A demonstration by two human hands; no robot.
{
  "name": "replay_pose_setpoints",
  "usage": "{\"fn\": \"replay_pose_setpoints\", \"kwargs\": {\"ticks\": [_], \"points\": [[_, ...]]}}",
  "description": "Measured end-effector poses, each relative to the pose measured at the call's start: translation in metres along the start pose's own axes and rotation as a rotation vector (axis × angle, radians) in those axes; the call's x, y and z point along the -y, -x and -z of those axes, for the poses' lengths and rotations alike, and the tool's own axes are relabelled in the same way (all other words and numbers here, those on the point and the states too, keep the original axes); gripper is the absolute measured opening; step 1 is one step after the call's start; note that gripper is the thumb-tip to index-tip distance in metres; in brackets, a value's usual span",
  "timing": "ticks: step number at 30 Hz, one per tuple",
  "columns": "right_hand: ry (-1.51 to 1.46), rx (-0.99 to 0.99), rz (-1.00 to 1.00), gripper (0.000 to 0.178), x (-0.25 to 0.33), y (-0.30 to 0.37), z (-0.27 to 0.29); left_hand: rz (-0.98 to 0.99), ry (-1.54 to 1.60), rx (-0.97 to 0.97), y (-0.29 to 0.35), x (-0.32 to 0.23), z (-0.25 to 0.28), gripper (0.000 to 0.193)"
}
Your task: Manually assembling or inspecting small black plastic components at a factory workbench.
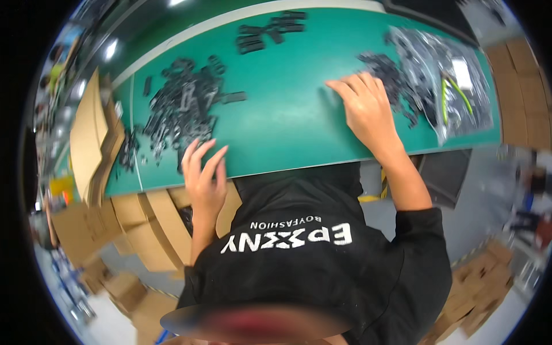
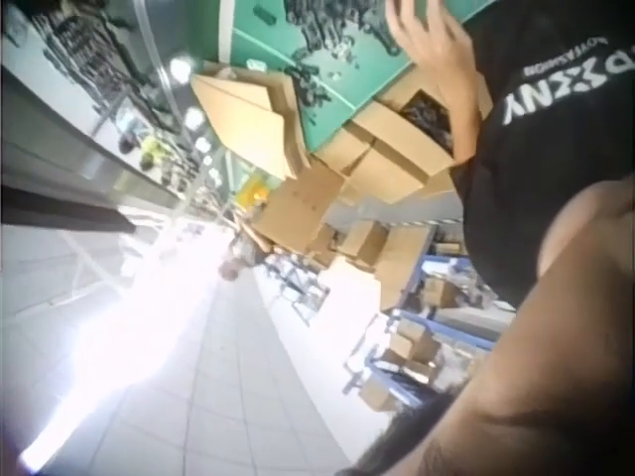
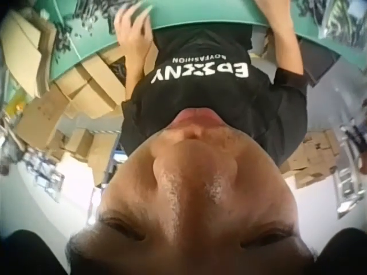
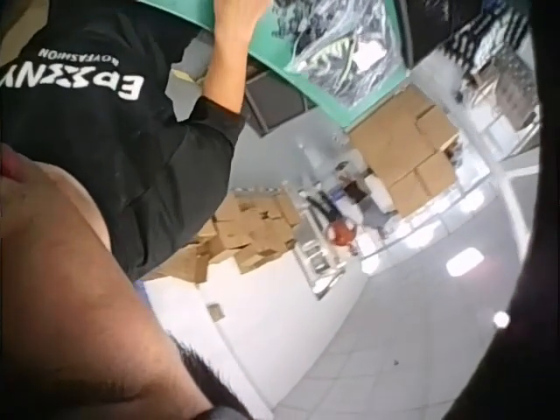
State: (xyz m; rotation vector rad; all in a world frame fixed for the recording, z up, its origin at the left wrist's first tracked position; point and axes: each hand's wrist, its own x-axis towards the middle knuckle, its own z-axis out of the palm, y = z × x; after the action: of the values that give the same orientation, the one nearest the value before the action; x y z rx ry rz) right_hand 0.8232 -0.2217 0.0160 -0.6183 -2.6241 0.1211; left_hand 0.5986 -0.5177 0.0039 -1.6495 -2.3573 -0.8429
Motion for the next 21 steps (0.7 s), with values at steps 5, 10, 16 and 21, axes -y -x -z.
{"fn": "replay_pose_setpoints", "kwargs": {"ticks": [5, 10, 16, 21], "points": [[-0.323, -0.506, 0.082, 0.032, -0.002, 0.032, 0.027, -0.025, 0.038, -0.055, 0.021, 0.006, -0.012, 0.031], [0.323, -1.12, -0.611, 0.041, -0.115, 0.198, 0.041, -0.245, 0.321, 0.025, -0.018, -0.033, -0.03, 0.027], [-0.63, -0.827, -1.923, 0.06, -0.235, 0.486, -0.079, -0.397, 0.393, 0.2, -0.054, -0.062, -0.045, 0.029], [-1.239, -1.239, -2.158, 0.09, -0.275, 0.5, -0.149, -0.404, 0.404, 0.259, -0.063, -0.091, -0.053, 0.035]]}}
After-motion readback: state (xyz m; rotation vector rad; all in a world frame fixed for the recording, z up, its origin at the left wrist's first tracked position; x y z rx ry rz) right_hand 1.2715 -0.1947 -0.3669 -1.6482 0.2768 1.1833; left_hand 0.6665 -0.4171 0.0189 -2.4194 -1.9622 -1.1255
